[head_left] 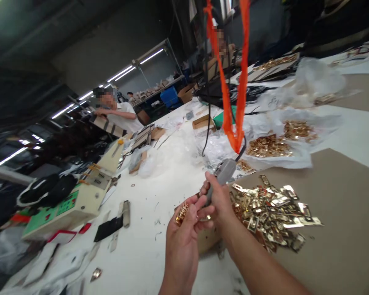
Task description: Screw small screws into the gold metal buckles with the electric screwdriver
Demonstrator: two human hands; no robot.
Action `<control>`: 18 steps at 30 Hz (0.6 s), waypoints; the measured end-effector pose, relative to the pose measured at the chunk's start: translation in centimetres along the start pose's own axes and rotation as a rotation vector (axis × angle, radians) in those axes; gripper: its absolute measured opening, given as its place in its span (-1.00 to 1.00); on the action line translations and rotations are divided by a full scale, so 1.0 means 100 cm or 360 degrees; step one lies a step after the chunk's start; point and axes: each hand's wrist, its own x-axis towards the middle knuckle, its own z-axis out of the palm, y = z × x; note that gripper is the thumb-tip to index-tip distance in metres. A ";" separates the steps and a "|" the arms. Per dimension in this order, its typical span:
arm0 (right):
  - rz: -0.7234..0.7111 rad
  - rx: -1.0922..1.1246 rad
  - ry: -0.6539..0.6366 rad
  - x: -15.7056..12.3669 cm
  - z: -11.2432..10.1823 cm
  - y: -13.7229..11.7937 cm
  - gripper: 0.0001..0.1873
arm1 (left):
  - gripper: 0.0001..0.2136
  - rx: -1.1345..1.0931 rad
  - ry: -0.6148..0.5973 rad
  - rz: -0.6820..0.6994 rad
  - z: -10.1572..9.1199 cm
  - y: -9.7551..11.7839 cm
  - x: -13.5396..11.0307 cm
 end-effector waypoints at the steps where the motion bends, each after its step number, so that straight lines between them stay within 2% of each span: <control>1: 0.0012 0.0070 0.0003 -0.002 0.002 0.000 -0.58 | -0.68 -0.0058 0.0091 0.0008 -0.014 -0.002 -0.001; 4: 0.0019 0.0284 -0.0063 -0.010 0.007 -0.006 -0.57 | -0.73 -0.0221 0.0292 -0.0007 -0.049 -0.010 -0.002; 7: 0.0105 0.0395 -0.0208 -0.019 0.011 -0.013 -0.53 | -0.77 -0.0397 0.0280 -0.0068 -0.069 -0.020 -0.001; 11: 0.0187 0.0435 -0.0333 -0.028 0.014 -0.012 -0.50 | -0.81 -0.0553 0.0152 -0.0180 -0.071 -0.029 0.002; 18: 0.0178 0.0400 -0.0303 -0.027 0.012 -0.002 -0.52 | -0.87 -0.0619 0.0107 -0.0224 -0.062 -0.035 0.007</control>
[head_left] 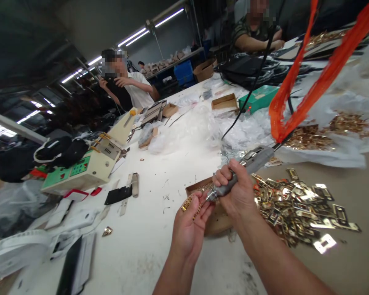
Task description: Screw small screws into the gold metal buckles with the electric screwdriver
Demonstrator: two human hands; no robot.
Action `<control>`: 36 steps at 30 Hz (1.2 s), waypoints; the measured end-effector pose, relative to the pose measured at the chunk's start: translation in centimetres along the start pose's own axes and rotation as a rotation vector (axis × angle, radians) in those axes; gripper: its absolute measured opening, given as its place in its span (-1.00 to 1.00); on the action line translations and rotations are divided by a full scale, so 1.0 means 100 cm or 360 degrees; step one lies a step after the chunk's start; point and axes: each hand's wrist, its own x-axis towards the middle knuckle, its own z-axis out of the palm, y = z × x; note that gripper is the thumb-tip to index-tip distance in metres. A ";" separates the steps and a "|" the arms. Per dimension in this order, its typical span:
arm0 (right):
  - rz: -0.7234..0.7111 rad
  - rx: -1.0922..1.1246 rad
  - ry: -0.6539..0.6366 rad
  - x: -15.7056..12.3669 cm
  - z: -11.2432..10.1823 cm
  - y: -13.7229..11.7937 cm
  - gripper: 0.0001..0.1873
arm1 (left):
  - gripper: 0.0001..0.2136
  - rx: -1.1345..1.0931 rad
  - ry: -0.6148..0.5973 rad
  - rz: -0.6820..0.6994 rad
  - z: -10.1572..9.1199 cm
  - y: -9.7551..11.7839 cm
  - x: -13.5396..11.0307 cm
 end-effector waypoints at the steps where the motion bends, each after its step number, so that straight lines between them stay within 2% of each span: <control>1: -0.0003 -0.0009 0.0004 0.000 0.000 0.001 -0.52 | -0.86 0.0000 0.0003 0.0002 0.000 0.000 0.000; 23: -0.0056 -0.0059 -0.0019 0.000 -0.002 0.006 -0.63 | -0.81 0.0071 0.0057 0.0104 0.006 -0.004 0.000; 36: -0.0204 -0.0158 -0.0070 -0.003 0.003 -0.001 -0.62 | -0.82 0.0152 -0.0030 0.0082 0.001 -0.003 0.002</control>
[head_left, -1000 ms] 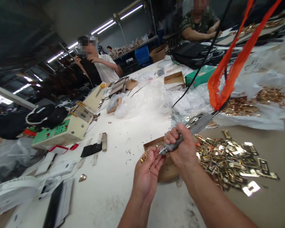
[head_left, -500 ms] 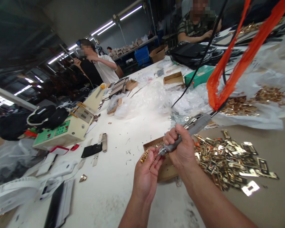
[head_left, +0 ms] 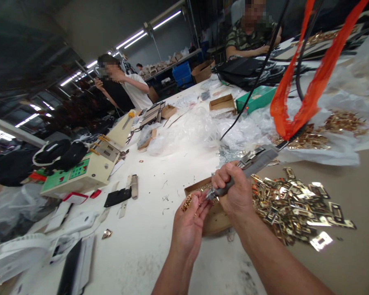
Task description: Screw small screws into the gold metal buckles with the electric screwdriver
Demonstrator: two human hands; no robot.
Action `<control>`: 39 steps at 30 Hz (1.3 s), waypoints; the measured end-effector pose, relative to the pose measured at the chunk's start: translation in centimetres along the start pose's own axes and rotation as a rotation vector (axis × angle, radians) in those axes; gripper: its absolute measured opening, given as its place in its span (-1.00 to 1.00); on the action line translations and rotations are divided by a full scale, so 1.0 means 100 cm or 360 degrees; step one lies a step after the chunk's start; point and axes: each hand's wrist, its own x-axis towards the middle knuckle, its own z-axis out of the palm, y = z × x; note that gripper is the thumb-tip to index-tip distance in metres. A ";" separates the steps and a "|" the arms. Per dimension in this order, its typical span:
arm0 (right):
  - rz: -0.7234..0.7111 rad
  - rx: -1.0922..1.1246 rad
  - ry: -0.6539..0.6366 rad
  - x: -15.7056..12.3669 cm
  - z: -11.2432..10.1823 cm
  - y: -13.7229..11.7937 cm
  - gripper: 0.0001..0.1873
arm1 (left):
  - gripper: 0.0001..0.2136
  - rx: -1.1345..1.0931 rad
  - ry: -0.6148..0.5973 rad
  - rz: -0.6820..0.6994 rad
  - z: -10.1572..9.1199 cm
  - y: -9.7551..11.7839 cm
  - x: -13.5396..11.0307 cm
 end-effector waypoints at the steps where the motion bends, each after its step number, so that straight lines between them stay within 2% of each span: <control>1: 0.0002 0.0008 0.0001 0.001 0.000 -0.001 -0.62 | -0.81 0.0006 0.0002 -0.0006 -0.001 0.000 0.001; 6: 0.0074 0.0072 0.0010 0.005 -0.001 -0.007 -0.53 | -0.78 0.0102 -0.0019 0.0006 -0.004 -0.003 0.000; 19: 0.0067 0.0170 0.0047 0.008 -0.003 -0.008 -0.55 | -0.75 0.0225 -0.0206 0.0012 0.006 -0.011 -0.006; 25: 0.0061 0.0217 0.0096 0.006 -0.001 -0.008 -0.61 | -0.79 0.0184 -0.0169 -0.0005 0.008 -0.012 -0.007; 31: 0.0029 0.0132 0.0102 0.005 0.001 -0.006 -0.59 | -0.79 0.0259 -0.0150 -0.0007 0.007 -0.011 -0.009; 35: -0.0004 0.0097 0.0075 0.003 0.002 -0.006 -0.59 | -0.74 0.0381 -0.0156 0.0005 0.004 -0.007 -0.008; 39: -0.0019 0.0085 0.0165 0.006 0.001 -0.009 -0.56 | -0.67 0.0443 -0.0062 0.0005 0.002 -0.006 -0.005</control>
